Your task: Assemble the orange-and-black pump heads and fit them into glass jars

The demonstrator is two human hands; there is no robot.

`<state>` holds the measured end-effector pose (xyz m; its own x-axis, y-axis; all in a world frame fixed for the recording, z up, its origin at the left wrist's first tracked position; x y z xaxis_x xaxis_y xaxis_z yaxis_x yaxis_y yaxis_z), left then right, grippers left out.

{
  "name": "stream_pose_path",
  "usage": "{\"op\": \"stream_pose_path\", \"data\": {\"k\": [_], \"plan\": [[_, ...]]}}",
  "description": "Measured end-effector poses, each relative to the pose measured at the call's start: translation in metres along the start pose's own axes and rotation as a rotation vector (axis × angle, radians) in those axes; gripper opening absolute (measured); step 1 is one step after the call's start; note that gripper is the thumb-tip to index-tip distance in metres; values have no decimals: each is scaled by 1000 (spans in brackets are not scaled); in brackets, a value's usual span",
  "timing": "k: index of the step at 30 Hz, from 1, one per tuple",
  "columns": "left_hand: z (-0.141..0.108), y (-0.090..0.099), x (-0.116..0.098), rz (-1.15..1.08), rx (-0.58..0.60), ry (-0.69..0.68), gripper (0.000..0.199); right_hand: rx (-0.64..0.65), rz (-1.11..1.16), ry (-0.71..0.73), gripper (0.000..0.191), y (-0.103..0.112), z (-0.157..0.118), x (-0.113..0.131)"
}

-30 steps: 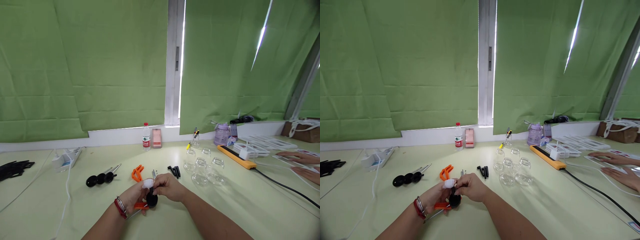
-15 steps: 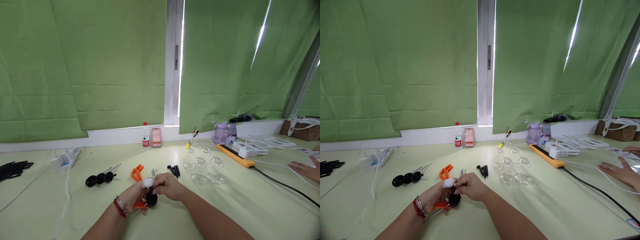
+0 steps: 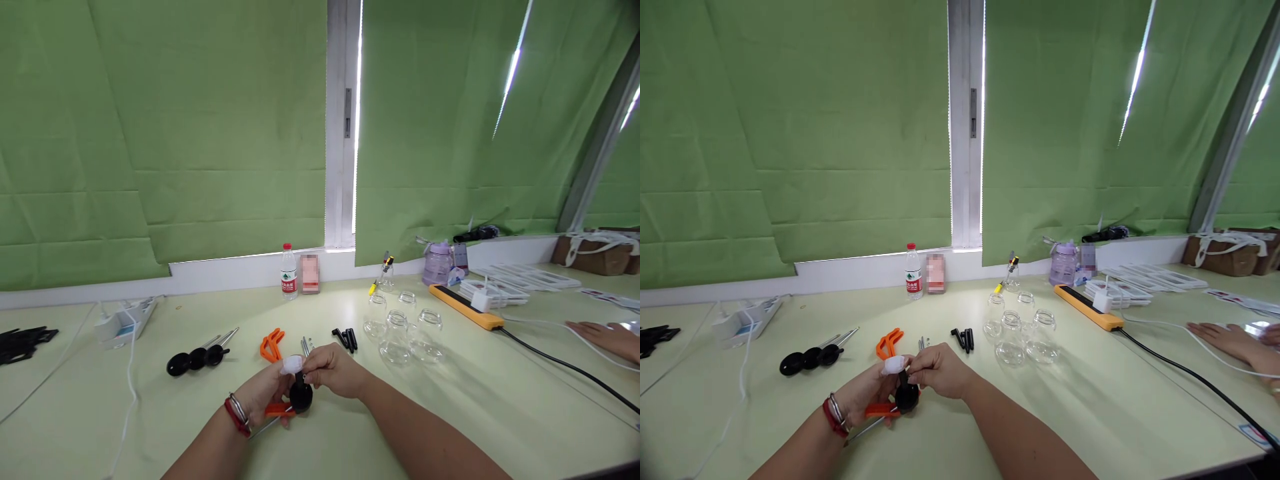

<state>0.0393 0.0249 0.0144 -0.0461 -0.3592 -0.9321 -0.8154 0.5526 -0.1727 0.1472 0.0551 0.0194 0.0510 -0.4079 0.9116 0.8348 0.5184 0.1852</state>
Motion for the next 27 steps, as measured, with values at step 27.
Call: {"op": "stream_pose_path", "data": {"k": [27], "plan": [[0,0,0,31,-63,60,43,-6,25,-6,8,-1,0,1]]}}
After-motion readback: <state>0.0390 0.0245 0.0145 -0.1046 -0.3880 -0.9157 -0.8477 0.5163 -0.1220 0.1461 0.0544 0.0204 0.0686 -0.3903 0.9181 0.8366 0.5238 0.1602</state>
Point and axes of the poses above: each hand's wrist, its own z-axis towards the middle knuckle, its own y-axis out of the back of the hand, x = y × z, the point moved 6 cm from there along z, towards the middle knuckle, and after that the axes turned 2 degrees about -x, right-handed, at the moved point
